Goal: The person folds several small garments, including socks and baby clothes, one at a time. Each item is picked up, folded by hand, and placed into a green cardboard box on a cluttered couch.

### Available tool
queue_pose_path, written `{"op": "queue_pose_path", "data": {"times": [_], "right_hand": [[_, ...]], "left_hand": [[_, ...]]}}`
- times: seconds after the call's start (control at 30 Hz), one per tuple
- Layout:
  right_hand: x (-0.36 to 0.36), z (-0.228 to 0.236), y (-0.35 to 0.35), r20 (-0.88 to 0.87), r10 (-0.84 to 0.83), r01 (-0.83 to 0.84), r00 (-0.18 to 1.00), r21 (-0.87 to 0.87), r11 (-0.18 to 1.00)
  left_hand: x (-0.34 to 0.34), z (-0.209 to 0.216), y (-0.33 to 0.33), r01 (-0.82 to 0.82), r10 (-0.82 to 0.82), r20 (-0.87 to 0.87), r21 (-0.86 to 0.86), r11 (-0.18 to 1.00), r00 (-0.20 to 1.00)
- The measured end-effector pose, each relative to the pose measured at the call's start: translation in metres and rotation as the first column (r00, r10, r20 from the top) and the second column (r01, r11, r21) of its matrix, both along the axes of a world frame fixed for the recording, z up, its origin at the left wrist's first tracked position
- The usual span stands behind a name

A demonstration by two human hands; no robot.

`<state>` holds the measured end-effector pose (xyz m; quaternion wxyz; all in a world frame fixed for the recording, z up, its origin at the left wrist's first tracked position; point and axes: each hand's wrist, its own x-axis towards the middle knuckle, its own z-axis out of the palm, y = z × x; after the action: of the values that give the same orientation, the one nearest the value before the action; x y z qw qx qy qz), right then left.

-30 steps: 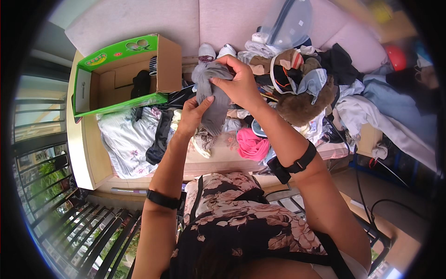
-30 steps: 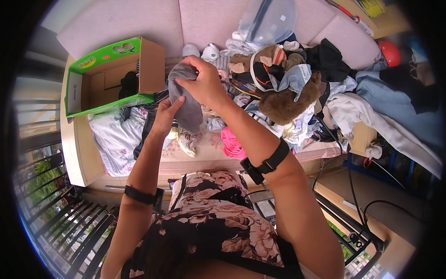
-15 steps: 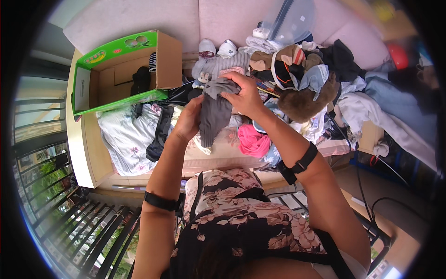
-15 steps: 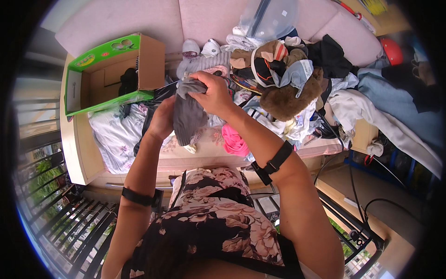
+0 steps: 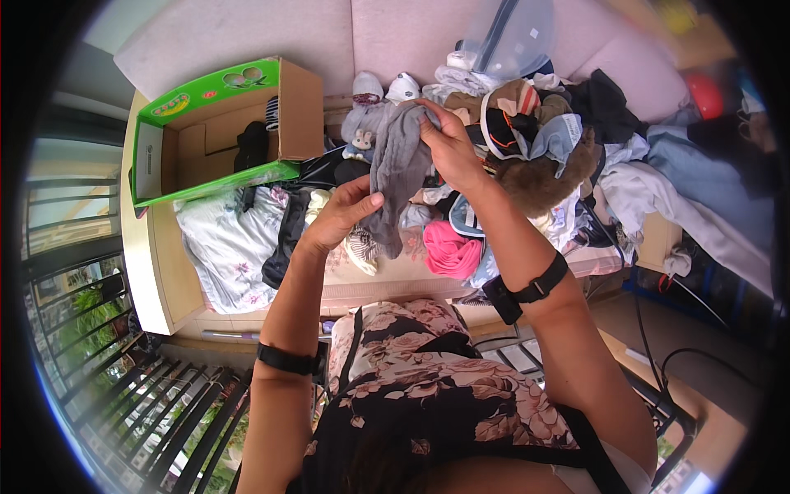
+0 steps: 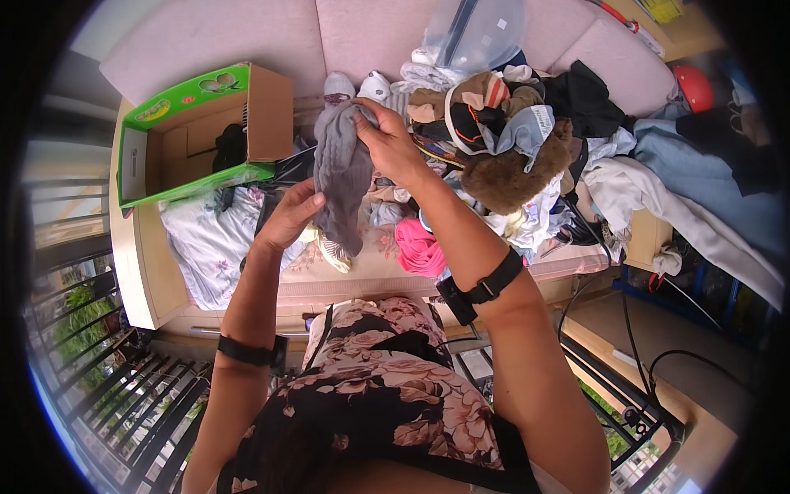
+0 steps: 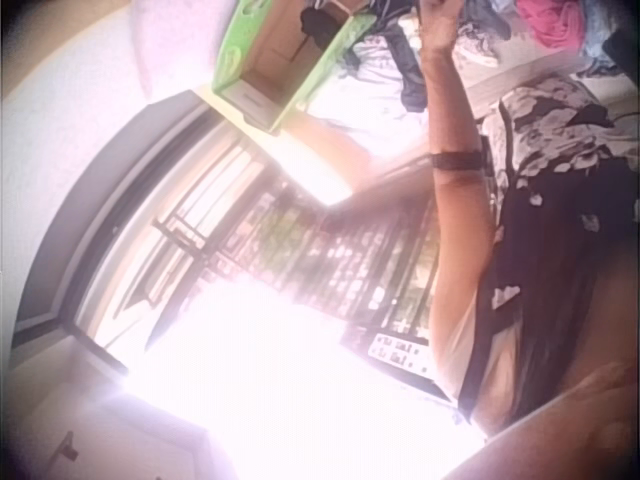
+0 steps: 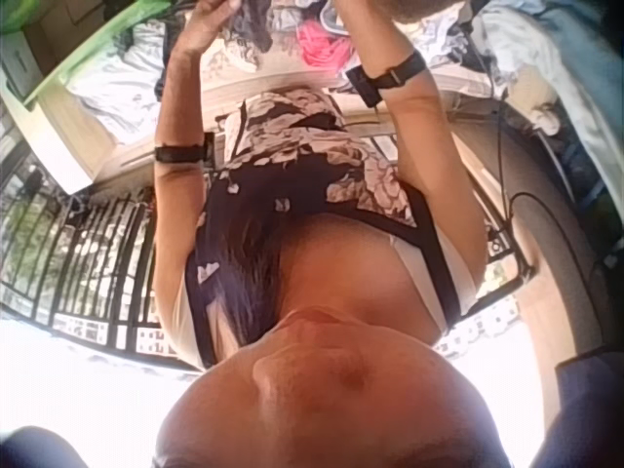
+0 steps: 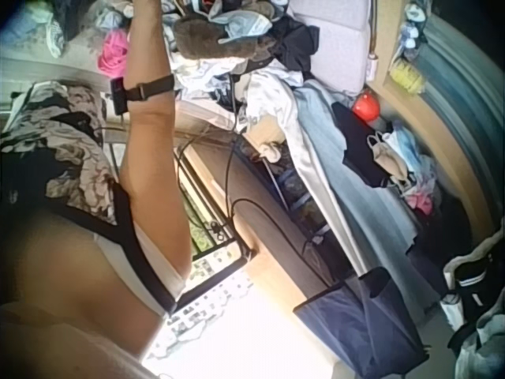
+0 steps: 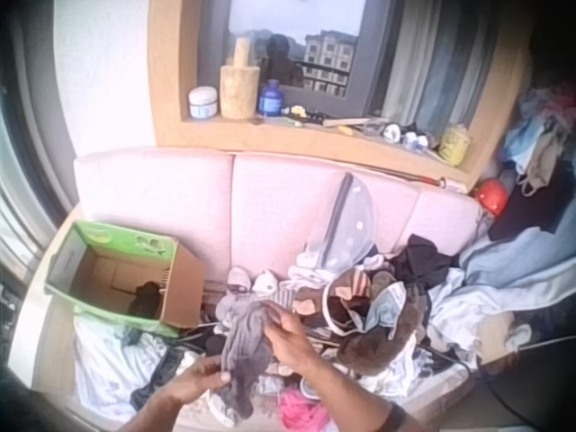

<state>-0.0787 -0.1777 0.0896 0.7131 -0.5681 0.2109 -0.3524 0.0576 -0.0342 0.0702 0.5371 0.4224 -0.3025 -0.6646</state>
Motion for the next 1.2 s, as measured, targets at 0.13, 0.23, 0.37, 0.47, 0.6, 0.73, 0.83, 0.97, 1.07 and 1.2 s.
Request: {"op": "queue_pose_path", "data": {"times": [0.13, 0.23, 0.37, 0.47, 0.6, 0.73, 0.83, 0.97, 1.07, 1.2], "right_hand": [[0.0, -0.006, -0.001, 0.01, 0.036, -0.037, 0.999, 0.032, 0.999], [-0.002, -0.009, -0.003, -0.208, -0.167, 0.058, 0.964, -0.446, 0.893], [-0.011, -0.006, 0.004, -0.256, -0.357, 0.269, 0.899, -0.321, 0.908], [-0.022, -0.001, 0.026, -0.409, -0.097, 0.03, 0.907, -0.168, 0.985], [-0.019, -0.003, 0.047, -0.436, -0.162, 0.03, 0.885, -0.294, 0.955], [-0.018, -0.011, 0.048, -0.38, -0.276, 0.144, 0.883, -0.341, 0.929], [-0.022, -0.018, 0.045, -0.221, -0.402, 0.32, 0.889, -0.329, 0.888], [-0.026, -0.022, 0.048, -0.261, -0.236, 0.27, 0.936, 0.102, 0.957], [-0.026, -0.017, 0.044, -0.28, -0.069, 0.124, 0.958, 0.185, 0.975], [-0.021, -0.01, 0.031, -0.477, 0.122, -0.026, 0.87, 0.204, 0.979]], "left_hand": [[-0.003, 0.003, 0.0, 0.007, -0.011, 0.062, 0.061, 0.998, 0.998], [-0.001, 0.002, 0.001, -0.007, 0.004, 0.064, 0.047, 0.999, 0.998], [-0.001, -0.002, 0.003, -0.096, 0.095, 0.039, 0.029, 0.995, 0.995], [-0.001, -0.007, 0.002, -0.138, 0.138, 0.006, 0.033, 0.99, 0.99], [-0.001, -0.01, -0.003, -0.172, 0.172, 0.049, -0.003, 0.985, 0.984], [0.003, -0.008, -0.003, -0.137, 0.133, 0.166, 0.009, 0.991, 0.977], [0.009, -0.004, -0.001, -0.343, 0.345, 0.081, -0.045, 0.938, 0.935], [0.011, 0.001, 0.004, -0.327, 0.329, 0.036, -0.062, 0.943, 0.944], [0.012, 0.003, 0.006, -0.204, 0.215, 0.136, -0.093, 0.975, 0.967], [0.009, 0.007, 0.01, -0.053, 0.072, 0.273, -0.075, 0.996, 0.959]]}}
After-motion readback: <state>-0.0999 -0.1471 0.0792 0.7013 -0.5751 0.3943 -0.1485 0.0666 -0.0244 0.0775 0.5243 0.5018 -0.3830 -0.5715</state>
